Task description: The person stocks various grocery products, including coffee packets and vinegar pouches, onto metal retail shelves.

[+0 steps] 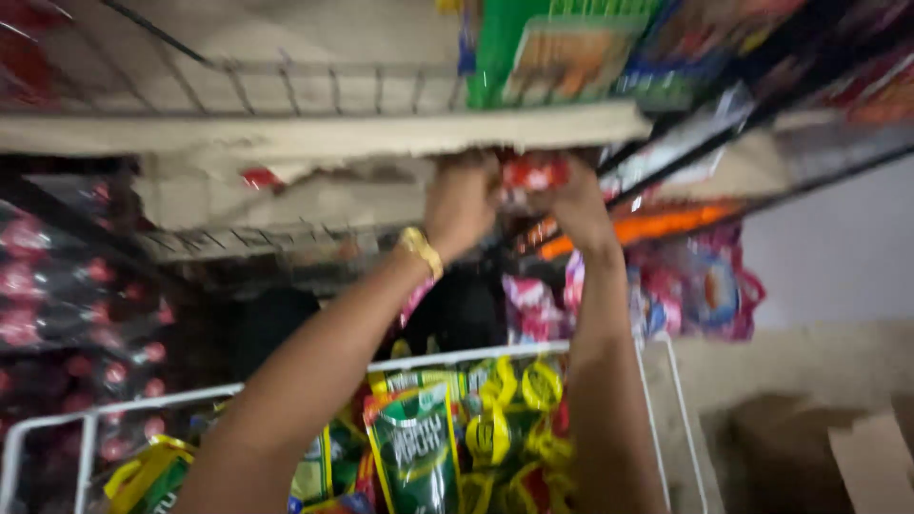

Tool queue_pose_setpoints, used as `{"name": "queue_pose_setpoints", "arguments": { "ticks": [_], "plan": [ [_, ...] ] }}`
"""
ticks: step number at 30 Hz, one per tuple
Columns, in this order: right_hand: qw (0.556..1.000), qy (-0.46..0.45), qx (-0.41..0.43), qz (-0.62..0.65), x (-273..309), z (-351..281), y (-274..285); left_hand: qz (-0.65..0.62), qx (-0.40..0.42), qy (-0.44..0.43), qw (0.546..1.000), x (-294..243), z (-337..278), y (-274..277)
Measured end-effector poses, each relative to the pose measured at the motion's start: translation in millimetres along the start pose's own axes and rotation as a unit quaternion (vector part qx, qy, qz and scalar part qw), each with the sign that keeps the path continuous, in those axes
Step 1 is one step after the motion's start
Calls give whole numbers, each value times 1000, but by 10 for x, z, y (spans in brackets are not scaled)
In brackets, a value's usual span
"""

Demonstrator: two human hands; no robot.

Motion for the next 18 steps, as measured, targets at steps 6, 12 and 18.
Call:
{"name": "queue_pose_setpoints", "arguments": {
  "ticks": [6, 12, 18],
  "plan": [
    [986, -44, 43, -153, 1008, -573, -290, 141, 170, -172, 960, -1076, -193, 667],
    [960, 72, 30, -267, 2331, -717, -1032, 119, 177, -182, 960, -1671, -372, 2143],
    [938, 302, 41, -165, 3195, -103, -2045, 162, 2, -62, 985, -1674, -208, 3820]
  ]
}}
Point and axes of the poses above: each hand's wrist, its own z-axis towards the middle knuckle, its own y-axis out of the back of the hand, x = y × z, the point moved 10 cm from there along z, towards the middle knuckle, and after that the axes turned 6 degrees about z, right-handed, at the moved point
